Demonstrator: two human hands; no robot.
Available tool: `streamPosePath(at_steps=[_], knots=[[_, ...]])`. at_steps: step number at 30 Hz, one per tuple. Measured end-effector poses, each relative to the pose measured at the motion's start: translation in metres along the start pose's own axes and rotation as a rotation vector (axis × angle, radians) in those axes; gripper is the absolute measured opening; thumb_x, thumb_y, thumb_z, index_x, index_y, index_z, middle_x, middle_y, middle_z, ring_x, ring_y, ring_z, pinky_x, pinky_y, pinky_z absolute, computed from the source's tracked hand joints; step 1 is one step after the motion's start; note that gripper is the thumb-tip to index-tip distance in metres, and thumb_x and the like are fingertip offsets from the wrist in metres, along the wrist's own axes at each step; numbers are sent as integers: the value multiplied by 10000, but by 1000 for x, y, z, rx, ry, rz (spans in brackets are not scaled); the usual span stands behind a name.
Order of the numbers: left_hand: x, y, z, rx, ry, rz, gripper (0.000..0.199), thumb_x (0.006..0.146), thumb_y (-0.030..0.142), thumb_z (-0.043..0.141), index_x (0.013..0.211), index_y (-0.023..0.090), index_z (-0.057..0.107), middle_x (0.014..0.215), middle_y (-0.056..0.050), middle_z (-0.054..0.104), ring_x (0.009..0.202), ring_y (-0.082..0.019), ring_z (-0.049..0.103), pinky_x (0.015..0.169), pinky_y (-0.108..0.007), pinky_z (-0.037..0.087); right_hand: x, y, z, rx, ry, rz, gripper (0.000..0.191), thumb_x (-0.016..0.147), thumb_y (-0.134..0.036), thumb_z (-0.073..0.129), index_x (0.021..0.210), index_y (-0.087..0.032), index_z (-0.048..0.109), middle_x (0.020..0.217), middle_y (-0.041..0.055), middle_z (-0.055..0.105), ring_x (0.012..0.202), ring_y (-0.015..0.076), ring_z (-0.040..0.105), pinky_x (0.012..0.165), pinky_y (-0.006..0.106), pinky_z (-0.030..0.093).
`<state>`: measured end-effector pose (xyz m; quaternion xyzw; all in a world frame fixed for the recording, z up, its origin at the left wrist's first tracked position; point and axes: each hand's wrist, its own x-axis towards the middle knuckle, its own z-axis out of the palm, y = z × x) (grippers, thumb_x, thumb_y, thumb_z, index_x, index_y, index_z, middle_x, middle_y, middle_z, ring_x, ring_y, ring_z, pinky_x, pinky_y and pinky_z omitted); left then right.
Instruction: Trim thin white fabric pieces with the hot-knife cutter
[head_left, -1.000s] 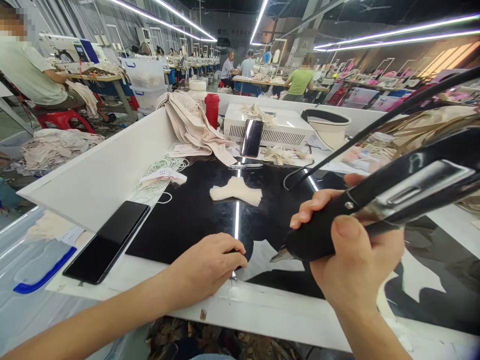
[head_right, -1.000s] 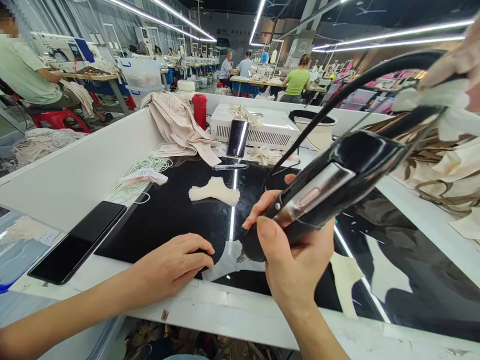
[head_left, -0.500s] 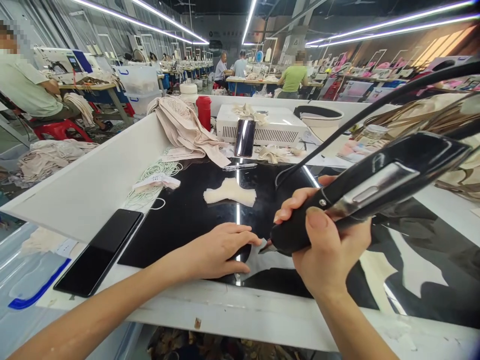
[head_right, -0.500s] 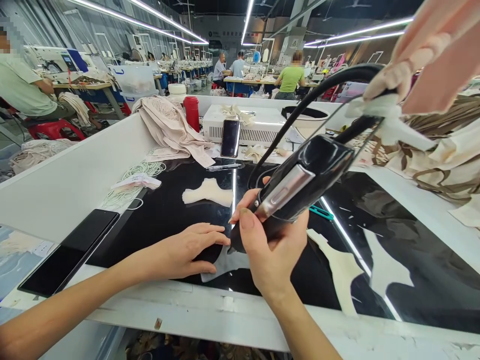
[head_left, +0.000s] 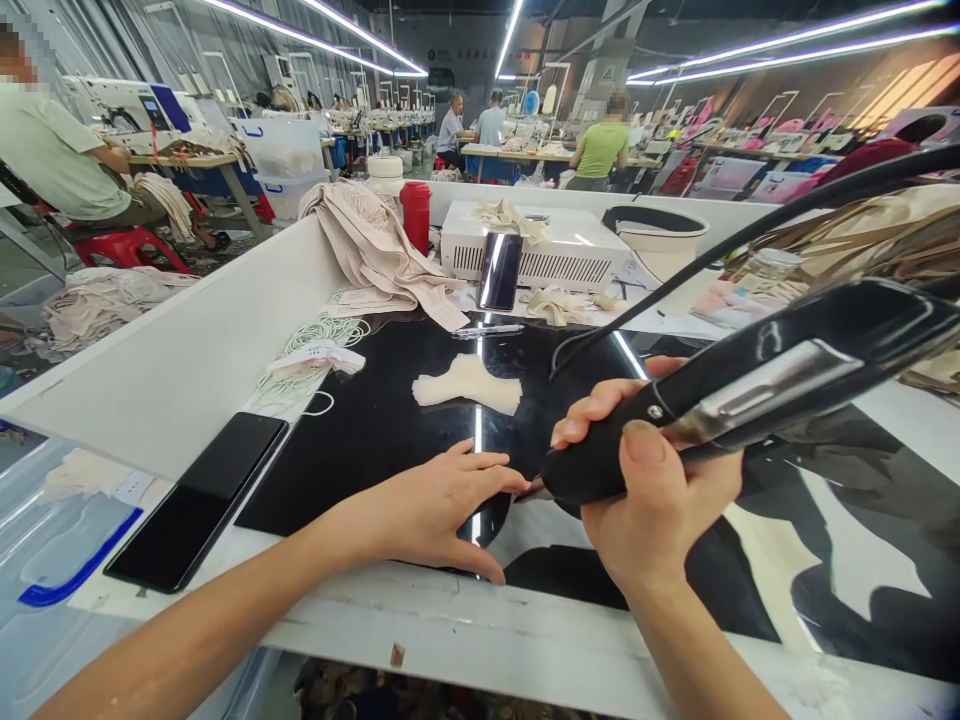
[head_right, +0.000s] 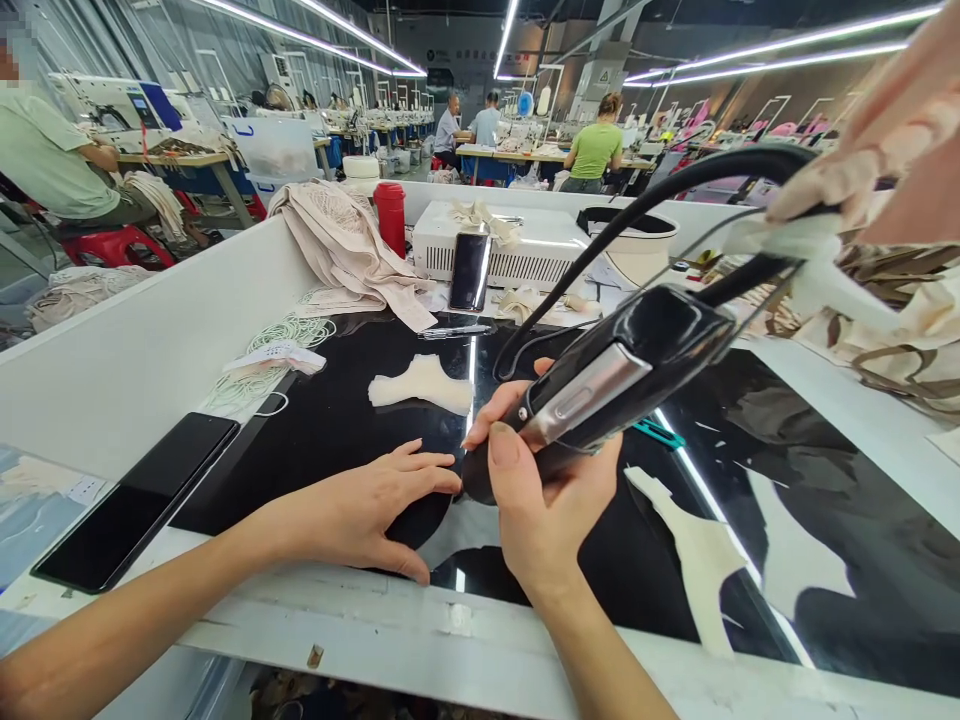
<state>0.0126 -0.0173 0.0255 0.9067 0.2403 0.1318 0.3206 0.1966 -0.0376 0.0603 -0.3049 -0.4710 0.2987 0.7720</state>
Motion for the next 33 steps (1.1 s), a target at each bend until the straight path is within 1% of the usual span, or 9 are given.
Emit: streamPosePath(at_steps=[5, 8, 10, 13, 17, 22, 27, 30, 33], knots=[[0, 0, 1, 17, -9, 14, 696, 877, 425, 831, 1464, 235, 510, 1402, -115, 677, 1509, -326, 469, 1292, -614, 238, -1, 1, 0, 2, 0, 4, 409, 841, -364, 841, 1173, -285, 616, 823, -48, 675, 607, 145, 640, 562, 317, 548], [0, -1, 1, 26, -19, 15, 708, 872, 419, 835, 1462, 209, 505, 1408, -133, 671, 1511, -338, 464, 1285, -648, 227, -2, 1, 1, -7, -11, 0, 365, 871, -330, 807, 1177, -286, 613, 814, -50, 672, 600, 140, 639, 564, 314, 560], [0, -1, 2, 29, -16, 14, 698, 867, 420, 839, 1448, 212, 514, 1418, -139, 666, 1515, -344, 456, 1281, -665, 221, -3, -1, 1, 3, -15, 7, 346, 877, -318, 797, 1171, -287, 619, 816, -49, 673, 600, 139, 637, 562, 314, 566], [0, -2, 1, 34, -16, 16, 706, 865, 433, 839, 1456, 233, 507, 1466, -136, 638, 1532, -336, 434, 1290, -662, 195, -7, -5, 1, 49, -33, 11, 358, 863, -341, 809, 1171, -285, 636, 825, -43, 668, 606, 143, 635, 553, 313, 566], [0, -3, 1, 22, -37, 18, 765, 866, 457, 836, 1506, 253, 469, 1541, -124, 585, 1553, -332, 399, 1302, -659, 146, -13, -7, -1, 86, -74, 25, 382, 858, -359, 829, 1180, -275, 640, 816, -37, 665, 613, 149, 642, 555, 309, 563], [0, -5, 3, 8, -52, 6, 801, 857, 508, 834, 1523, 253, 468, 1584, -129, 543, 1564, -348, 373, 1305, -662, 113, -16, -9, 1, 84, -70, 37, 350, 882, -334, 812, 1177, -273, 633, 811, -33, 665, 615, 147, 633, 564, 312, 573], [1, -3, 2, 17, -72, -16, 841, 865, 498, 830, 1564, 268, 424, 1631, -119, 489, 1587, -342, 328, 1306, -664, 92, -22, -14, 3, 137, -89, 74, 383, 864, -380, 820, 1179, -282, 626, 815, -28, 641, 616, 148, 605, 534, 299, 549], [2, -1, 0, 22, -84, -16, 852, 869, 477, 831, 1581, 288, 404, 1630, -113, 491, 1589, -341, 325, 1298, -682, 90, -27, -14, 4, 147, -123, 73, 387, 869, -382, 815, 1190, -282, 626, 813, -28, 632, 630, 151, 603, 537, 295, 545], [2, 0, 1, 26, -69, -5, 855, 865, 458, 838, 1584, 300, 402, 1599, -111, 530, 1579, -346, 345, 1290, -698, 100, -31, -12, 4, 146, -140, 68, 353, 898, -340, 792, 1204, -277, 628, 823, -27, 635, 649, 145, 611, 557, 291, 553]])
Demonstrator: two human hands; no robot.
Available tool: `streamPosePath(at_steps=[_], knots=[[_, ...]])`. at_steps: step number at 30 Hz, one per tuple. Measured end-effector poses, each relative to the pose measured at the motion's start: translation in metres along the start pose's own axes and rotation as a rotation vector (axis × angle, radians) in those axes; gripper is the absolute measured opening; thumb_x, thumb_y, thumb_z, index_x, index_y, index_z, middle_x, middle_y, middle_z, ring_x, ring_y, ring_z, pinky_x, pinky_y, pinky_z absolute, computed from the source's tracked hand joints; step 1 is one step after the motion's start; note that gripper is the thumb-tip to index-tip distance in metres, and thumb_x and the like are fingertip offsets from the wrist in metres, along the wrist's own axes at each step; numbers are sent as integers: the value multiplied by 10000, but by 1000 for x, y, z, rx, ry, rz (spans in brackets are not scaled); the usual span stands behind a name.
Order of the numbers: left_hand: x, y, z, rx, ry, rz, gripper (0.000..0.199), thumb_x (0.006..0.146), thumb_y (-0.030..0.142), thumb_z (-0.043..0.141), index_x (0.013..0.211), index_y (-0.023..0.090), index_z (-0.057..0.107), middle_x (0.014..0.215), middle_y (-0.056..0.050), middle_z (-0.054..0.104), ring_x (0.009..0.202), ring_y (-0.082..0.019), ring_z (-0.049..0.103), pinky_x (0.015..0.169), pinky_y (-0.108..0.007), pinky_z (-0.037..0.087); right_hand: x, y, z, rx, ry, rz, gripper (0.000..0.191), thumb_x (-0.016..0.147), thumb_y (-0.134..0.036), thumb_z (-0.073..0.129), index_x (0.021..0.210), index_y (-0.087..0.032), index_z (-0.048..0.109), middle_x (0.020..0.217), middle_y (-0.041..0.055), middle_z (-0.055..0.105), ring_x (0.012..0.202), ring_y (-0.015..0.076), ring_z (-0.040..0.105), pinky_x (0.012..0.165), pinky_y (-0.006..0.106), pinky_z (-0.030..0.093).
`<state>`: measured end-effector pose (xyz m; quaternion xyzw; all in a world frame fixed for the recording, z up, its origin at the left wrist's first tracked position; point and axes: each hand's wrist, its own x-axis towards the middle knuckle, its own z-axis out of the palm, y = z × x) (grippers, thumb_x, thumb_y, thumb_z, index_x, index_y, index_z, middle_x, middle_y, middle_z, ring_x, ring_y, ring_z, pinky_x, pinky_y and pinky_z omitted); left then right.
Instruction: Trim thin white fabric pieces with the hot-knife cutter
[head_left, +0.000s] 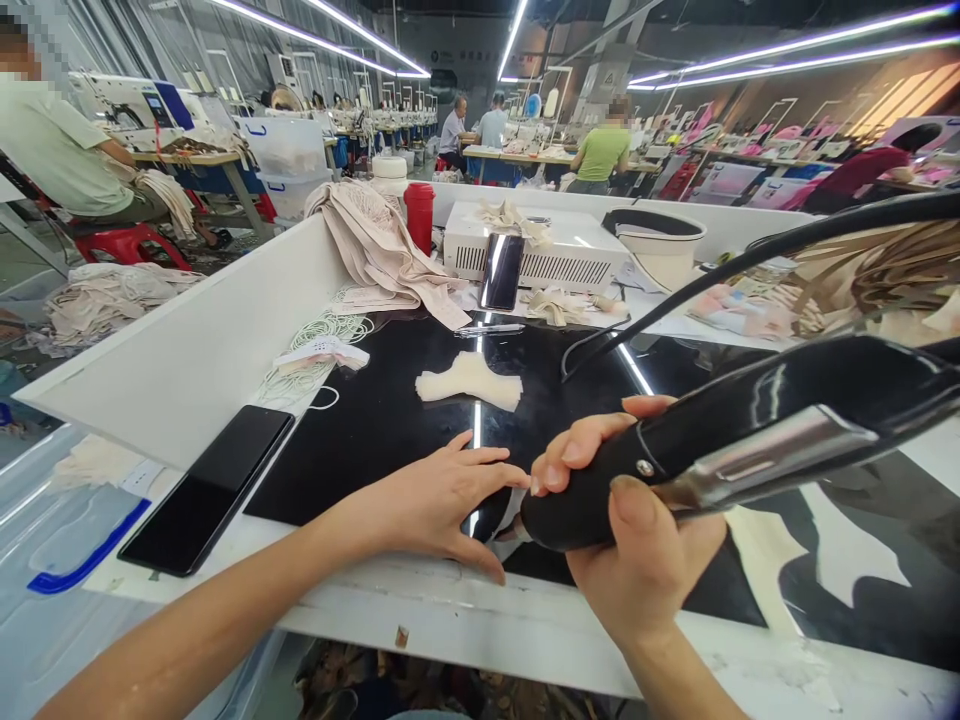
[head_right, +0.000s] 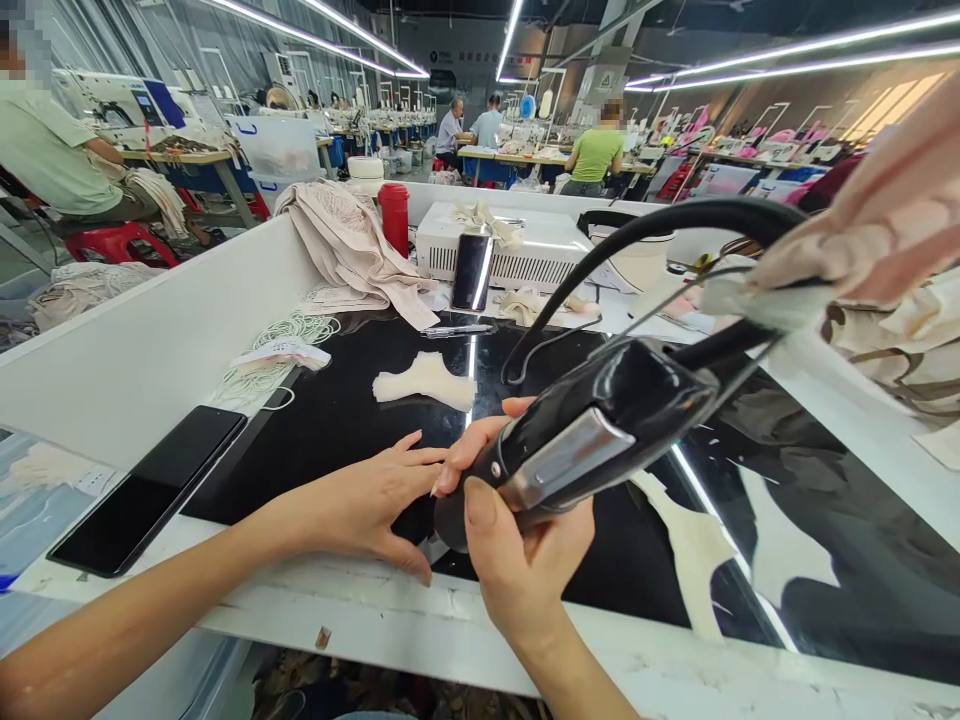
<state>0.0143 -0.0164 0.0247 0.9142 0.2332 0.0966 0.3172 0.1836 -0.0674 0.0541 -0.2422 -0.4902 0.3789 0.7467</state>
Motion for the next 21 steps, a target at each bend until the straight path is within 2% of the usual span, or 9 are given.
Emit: streamPosePath(at_steps=[3, 5, 9, 13, 17, 21], knots=[[-2, -1, 2, -4, 24, 15, 798, 874, 431, 834, 1553, 300, 436, 1604, -112, 525, 1576, -351, 351, 1281, -713, 124, 1, 0, -2, 6, -25, 5, 335, 912, -327, 773, 1212, -278, 630, 838, -26, 641, 660, 145, 620, 565, 297, 563], [-3, -1, 2, 15, 36, 29, 656, 889, 422, 824, 1458, 288, 527, 1637, -109, 482, 1584, -346, 333, 1286, -696, 153, 4, -2, -4, 12, -26, 6, 342, 901, -341, 780, 1204, -278, 634, 840, -28, 648, 657, 144, 623, 564, 298, 568], [-6, -3, -2, 115, 27, 67, 271, 926, 394, 790, 1121, 239, 683, 1660, -108, 445, 1578, -345, 340, 1298, -631, 215, 19, -13, -11, -26, 66, -31, 385, 832, -358, 837, 1155, -264, 651, 802, -34, 673, 609, 139, 626, 534, 282, 562], [-10, -10, -11, 188, 50, 92, 42, 978, 269, 723, 970, 229, 734, 1604, -97, 522, 1549, -379, 380, 1263, -657, 287, 31, -22, -25, -83, 158, -53, 388, 778, -344, 864, 1101, -255, 667, 754, -42, 686, 563, 143, 621, 502, 281, 559], [-14, -20, -20, 267, 143, 100, 116, 991, 187, 676, 938, 249, 760, 1529, -55, 606, 1516, -359, 432, 1253, -662, 315, 34, -22, -35, -113, 175, -61, 394, 768, -340, 871, 1100, -252, 676, 750, -41, 695, 565, 144, 631, 512, 282, 568], [-14, -26, -20, 418, 303, 32, 221, 1023, 101, 565, 1022, 225, 747, 1566, -91, 554, 1497, -346, 447, 1234, -659, 346, 32, -17, -35, -97, 156, -60, 389, 791, -339, 859, 1119, -257, 666, 772, -41, 697, 575, 139, 635, 519, 279, 571]])
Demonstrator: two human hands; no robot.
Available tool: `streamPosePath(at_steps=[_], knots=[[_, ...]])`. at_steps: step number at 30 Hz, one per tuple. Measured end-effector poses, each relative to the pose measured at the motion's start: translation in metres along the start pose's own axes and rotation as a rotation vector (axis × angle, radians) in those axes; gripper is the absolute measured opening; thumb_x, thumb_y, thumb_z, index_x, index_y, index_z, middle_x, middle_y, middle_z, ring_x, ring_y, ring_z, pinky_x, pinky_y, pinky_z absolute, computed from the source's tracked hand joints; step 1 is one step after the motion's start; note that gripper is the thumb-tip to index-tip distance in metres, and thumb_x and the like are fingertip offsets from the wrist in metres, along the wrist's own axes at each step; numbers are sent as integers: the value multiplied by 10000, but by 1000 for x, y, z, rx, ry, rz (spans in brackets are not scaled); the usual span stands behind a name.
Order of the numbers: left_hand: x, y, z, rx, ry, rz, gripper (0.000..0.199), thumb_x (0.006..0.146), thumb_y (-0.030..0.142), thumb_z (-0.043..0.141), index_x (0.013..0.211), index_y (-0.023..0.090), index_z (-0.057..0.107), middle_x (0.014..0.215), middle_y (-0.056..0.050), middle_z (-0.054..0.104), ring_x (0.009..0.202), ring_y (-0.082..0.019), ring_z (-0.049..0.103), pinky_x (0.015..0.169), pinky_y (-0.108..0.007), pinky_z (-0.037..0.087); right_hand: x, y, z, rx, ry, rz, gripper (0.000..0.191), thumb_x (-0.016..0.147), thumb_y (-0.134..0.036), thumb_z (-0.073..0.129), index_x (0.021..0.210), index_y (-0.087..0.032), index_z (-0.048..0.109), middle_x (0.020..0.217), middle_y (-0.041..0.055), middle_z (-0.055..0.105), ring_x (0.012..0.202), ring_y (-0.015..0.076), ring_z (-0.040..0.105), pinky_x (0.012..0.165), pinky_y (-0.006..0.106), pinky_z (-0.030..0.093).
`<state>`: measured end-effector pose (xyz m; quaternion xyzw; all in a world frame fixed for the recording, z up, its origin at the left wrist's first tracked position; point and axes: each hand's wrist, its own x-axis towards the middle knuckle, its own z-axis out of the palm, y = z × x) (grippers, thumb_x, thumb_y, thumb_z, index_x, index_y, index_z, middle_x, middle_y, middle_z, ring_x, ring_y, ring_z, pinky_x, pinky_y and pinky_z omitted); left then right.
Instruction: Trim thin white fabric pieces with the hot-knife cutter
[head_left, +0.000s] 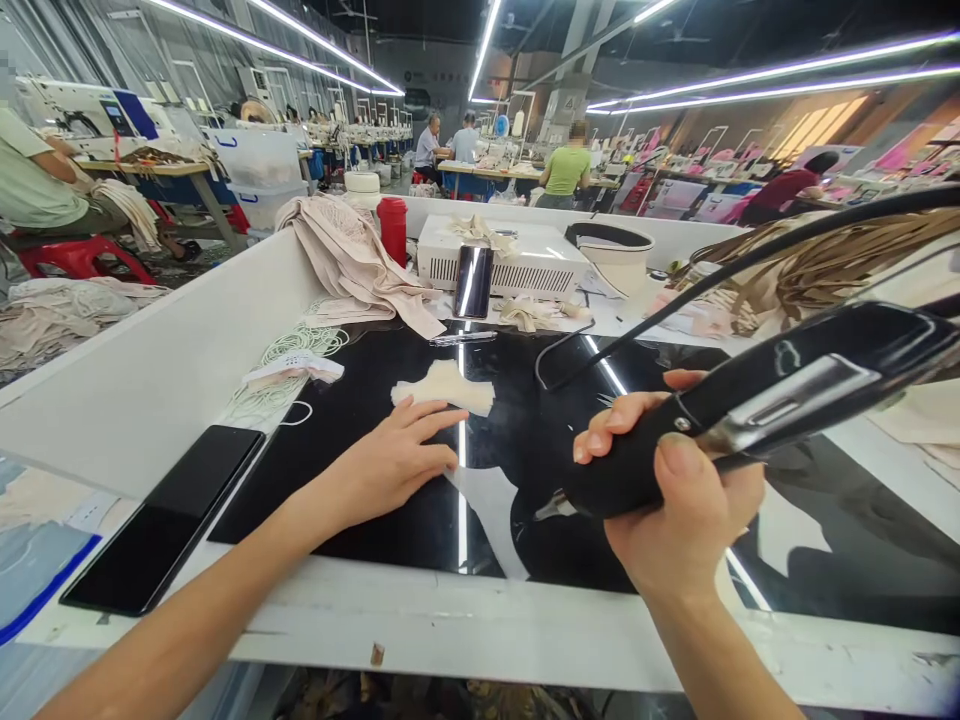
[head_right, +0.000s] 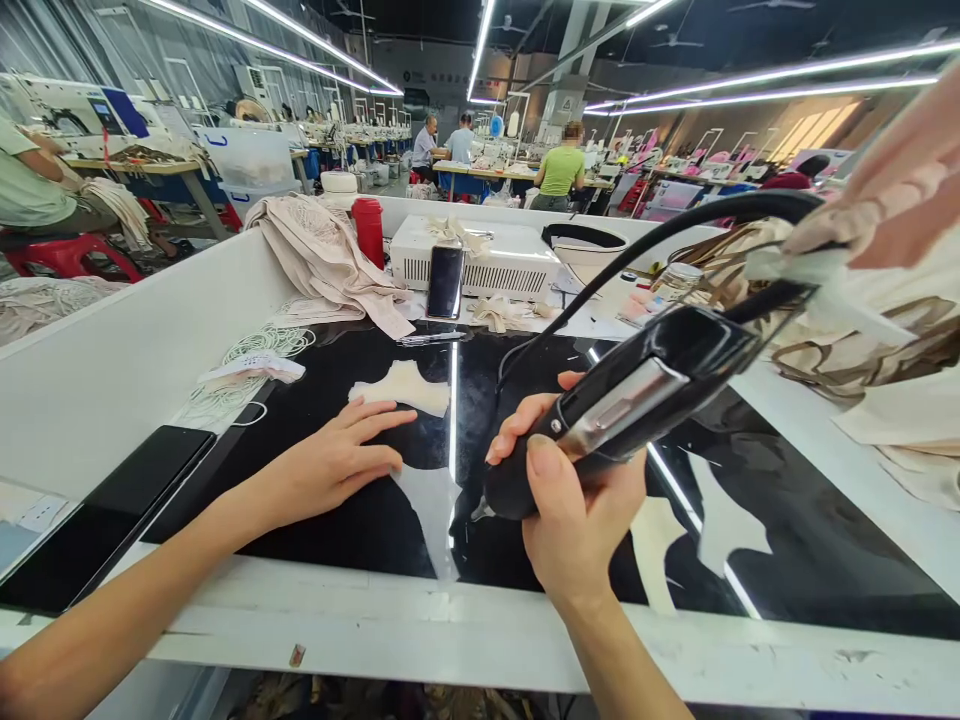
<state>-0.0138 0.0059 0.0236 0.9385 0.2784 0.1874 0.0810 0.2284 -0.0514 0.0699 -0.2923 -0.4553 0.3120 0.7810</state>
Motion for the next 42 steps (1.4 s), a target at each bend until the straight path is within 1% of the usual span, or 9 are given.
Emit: streamPosePath(at_steps=[4, 6, 8, 11, 15, 25, 31, 35, 42], knots=[[2, 13, 11, -43, 152, -76, 210, 1040, 113, 541, 1158, 176, 702, 1383, -134, 642, 1305, -264, 597, 1150, -484, 497, -4, 5, 6, 12, -4, -27, 383, 818, -347, 850, 1134, -255, 654, 788, -46, 694, 594, 132, 640, 528, 272, 574], [3, 27, 18, -152, 136, -81, 199, 1031, 181, 609, 1215, 176, 684, 1309, -117, 667, 1236, -239, 626, 1096, -421, 541, -5, 8, 9, 16, -1, -33, 392, 827, -353, 846, 1150, -258, 645, 800, -48, 694, 600, 130, 643, 534, 273, 576], [5, 41, 23, -236, 73, -79, 326, 994, 255, 700, 1307, 179, 651, 1303, -107, 669, 1223, -239, 626, 1086, -405, 546, -7, 11, 10, 13, -1, -28, 400, 833, -353, 843, 1162, -266, 635, 810, -51, 693, 607, 131, 647, 547, 280, 574], [7, 56, 27, -296, -35, -111, 577, 910, 392, 811, 1405, 183, 599, 1363, -110, 638, 1241, -265, 609, 1112, -436, 526, -9, 13, 12, 1, 6, -13, 402, 837, -345, 835, 1171, -276, 623, 814, -54, 689, 616, 137, 651, 574, 298, 567], [8, 60, 28, -298, -117, -159, 699, 838, 504, 855, 1406, 188, 600, 1416, -113, 606, 1299, -306, 568, 1190, -499, 447, -10, 13, 14, 6, 19, -6, 396, 832, -335, 835, 1162, -268, 626, 804, -49, 688, 613, 143, 646, 570, 306, 560], [6, 59, 27, -309, -166, -169, 708, 850, 495, 838, 1451, 242, 565, 1493, -106, 576, 1400, -320, 523, 1300, -620, 232, -8, 14, 18, -7, 20, -33, 359, 834, -343, 831, 1145, -290, 660, 804, -54, 687, 596, 142, 637, 564, 316, 552], [7, 60, 22, -307, -195, -174, 709, 854, 467, 842, 1455, 210, 568, 1489, -120, 578, 1412, -314, 517, 1310, -631, 197, -11, 17, 15, -44, -2, -16, 398, 859, -353, 814, 1192, -276, 610, 831, -48, 677, 619, 144, 645, 594, 321, 555], [6, 59, 22, -311, -189, -157, 700, 863, 467, 832, 1465, 236, 559, 1491, -115, 578, 1420, -320, 512, 1307, -639, 196, -13, 16, 15, -87, 4, -6, 371, 880, -324, 785, 1194, -283, 593, 825, -50, 671, 618, 148, 644, 599, 333, 555], [7, 58, 21, -322, -181, -147, 716, 848, 447, 850, 1469, 239, 562, 1482, -117, 584, 1415, -336, 513, 1290, -666, 213, -22, 8, 16, -16, -6, 34, 403, 841, -383, 829, 1172, -292, 620, 823, -43, 659, 628, 147, 636, 553, 304, 554]])
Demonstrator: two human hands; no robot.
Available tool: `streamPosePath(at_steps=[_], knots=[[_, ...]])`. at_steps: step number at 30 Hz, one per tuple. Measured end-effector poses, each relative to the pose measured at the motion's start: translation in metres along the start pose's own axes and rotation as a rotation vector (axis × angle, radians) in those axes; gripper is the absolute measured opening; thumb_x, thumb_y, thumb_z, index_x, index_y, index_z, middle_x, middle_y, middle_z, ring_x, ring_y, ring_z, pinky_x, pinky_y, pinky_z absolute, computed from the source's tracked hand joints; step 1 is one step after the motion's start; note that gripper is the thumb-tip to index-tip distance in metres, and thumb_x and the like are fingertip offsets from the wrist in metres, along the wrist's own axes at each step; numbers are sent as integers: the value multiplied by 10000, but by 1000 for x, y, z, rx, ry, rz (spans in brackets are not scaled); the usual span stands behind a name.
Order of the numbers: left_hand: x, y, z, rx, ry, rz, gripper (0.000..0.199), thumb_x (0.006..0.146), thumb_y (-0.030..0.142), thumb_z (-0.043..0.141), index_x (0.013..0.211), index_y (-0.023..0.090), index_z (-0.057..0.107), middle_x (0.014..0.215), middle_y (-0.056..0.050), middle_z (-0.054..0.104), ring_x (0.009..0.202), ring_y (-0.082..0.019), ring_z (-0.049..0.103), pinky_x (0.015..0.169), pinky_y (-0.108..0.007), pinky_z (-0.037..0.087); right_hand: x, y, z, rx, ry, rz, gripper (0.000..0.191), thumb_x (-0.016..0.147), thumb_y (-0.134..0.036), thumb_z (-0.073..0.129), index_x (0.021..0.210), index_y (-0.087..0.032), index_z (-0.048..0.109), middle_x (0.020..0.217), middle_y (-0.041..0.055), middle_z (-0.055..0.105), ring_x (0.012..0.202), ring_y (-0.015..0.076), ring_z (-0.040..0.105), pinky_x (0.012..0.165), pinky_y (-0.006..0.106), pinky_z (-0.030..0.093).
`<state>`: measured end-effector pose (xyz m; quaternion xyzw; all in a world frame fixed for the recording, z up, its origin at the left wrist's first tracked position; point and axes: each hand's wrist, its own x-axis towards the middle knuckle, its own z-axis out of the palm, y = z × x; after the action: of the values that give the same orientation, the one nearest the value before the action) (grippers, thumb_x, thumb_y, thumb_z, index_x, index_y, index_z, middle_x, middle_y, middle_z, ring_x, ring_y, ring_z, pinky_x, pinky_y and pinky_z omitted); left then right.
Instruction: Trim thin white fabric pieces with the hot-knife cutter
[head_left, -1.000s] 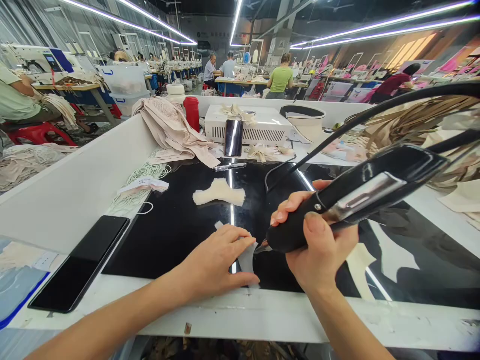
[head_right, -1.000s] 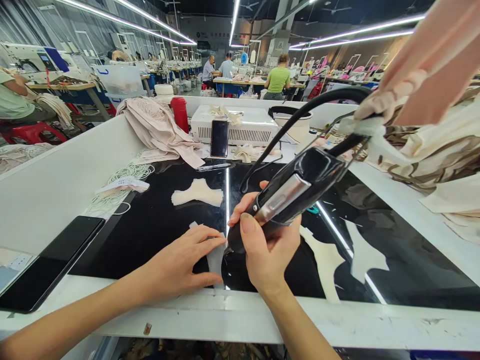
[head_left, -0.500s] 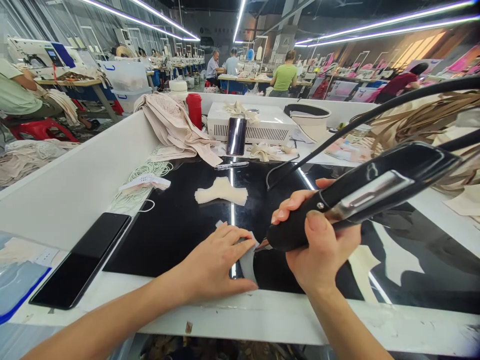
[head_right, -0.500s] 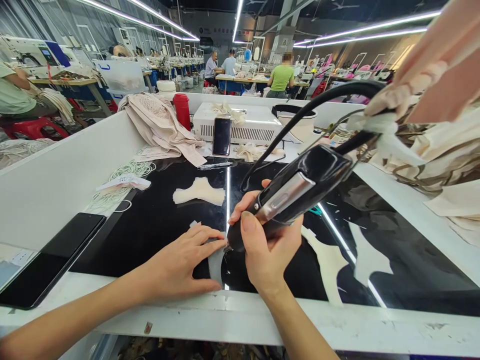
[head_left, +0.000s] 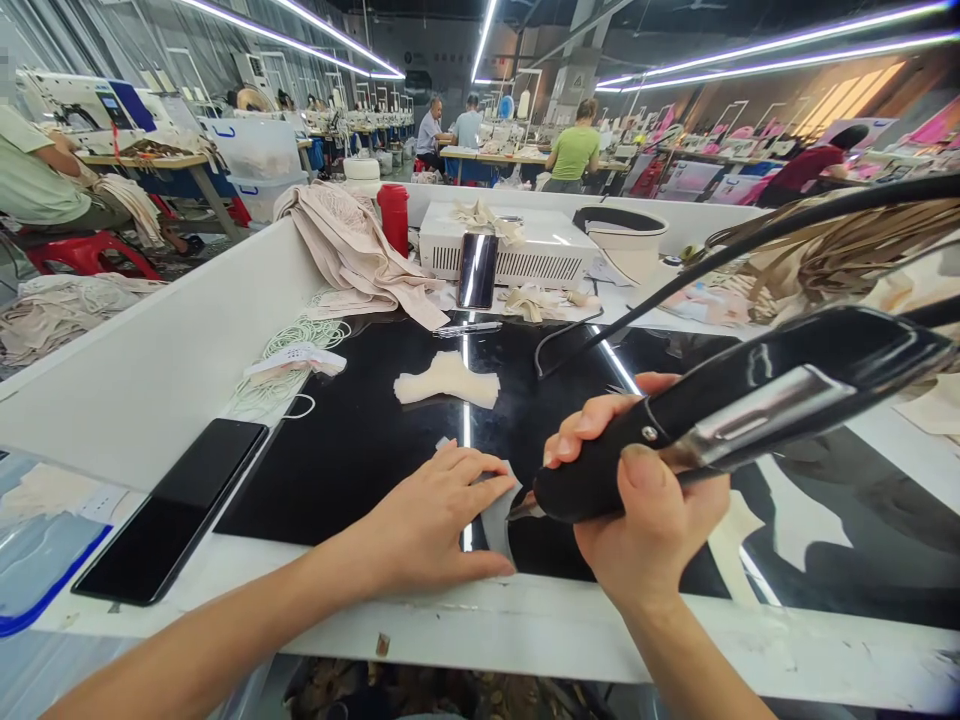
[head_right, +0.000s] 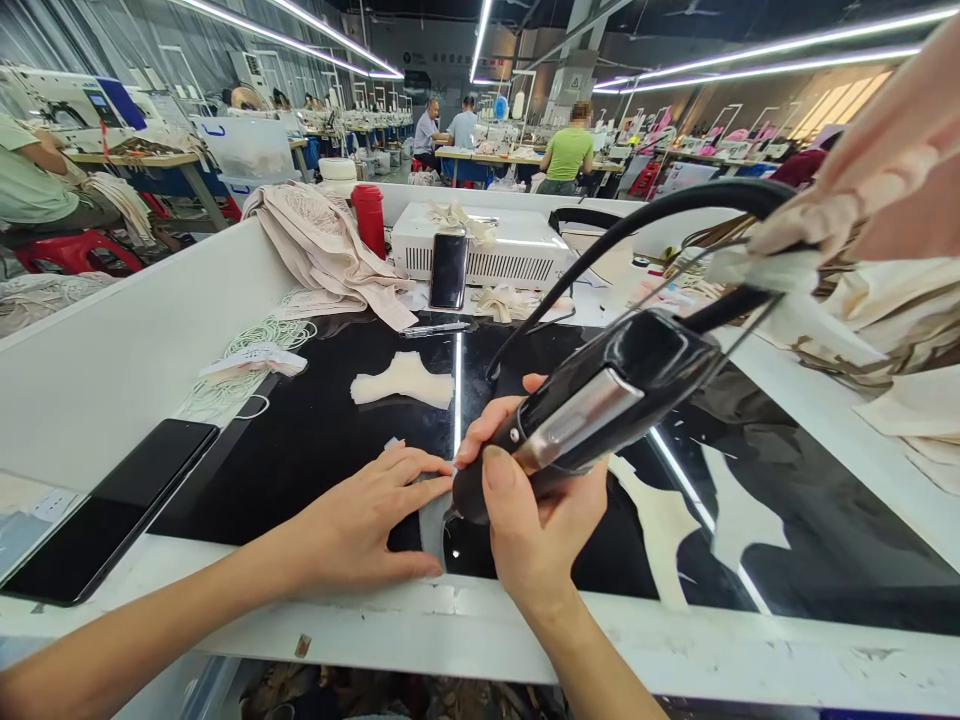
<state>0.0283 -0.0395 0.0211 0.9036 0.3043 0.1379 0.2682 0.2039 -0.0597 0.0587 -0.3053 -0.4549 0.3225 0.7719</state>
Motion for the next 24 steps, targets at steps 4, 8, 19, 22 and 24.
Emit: streamPosePath(at_steps=[4, 8, 19, 22, 24], knots=[[1, 2, -3, -15, 0, -1, 706, 833, 423, 869, 1455, 261, 577, 1469, -116, 595, 1391, -345, 537, 1277, -694, 210, -4, -2, 0, -12, -20, 14, 381, 862, -370, 815, 1177, -296, 613, 829, -39, 649, 653, 153, 634, 572, 313, 559], [1, 3, -3, -5, -7, -6, 712, 827, 435, 877, 1449, 247, 586, 1478, -121, 591, 1398, -349, 528, 1279, -691, 208, -5, -4, 0, -2, -23, 22, 378, 866, -359, 813, 1183, -292, 619, 830, -35, 654, 657, 153, 628, 571, 306, 557], [2, 1, -4, -16, -2, 10, 720, 825, 417, 876, 1467, 272, 584, 1472, -101, 599, 1405, -342, 527, 1295, -662, 207, -15, -15, -3, -2, -61, 35, 387, 849, -408, 817, 1163, -294, 621, 797, -33, 624, 605, 157, 590, 541, 317, 535], [2, 0, -3, -7, -5, 13, 717, 823, 426, 879, 1456, 249, 592, 1476, -107, 599, 1404, -342, 528, 1291, -657, 228, -16, -14, -3, -9, -69, 31, 351, 884, -370, 793, 1177, -295, 616, 810, -32, 630, 623, 159, 607, 556, 320, 540], [1, -2, -2, -2, 1, 20, 719, 832, 431, 874, 1458, 227, 586, 1477, -114, 602, 1403, -337, 535, 1294, -651, 225, -15, -14, -5, -4, -77, 19, 346, 886, -356, 794, 1179, -292, 621, 826, -32, 643, 632, 155, 618, 559, 315, 546]])
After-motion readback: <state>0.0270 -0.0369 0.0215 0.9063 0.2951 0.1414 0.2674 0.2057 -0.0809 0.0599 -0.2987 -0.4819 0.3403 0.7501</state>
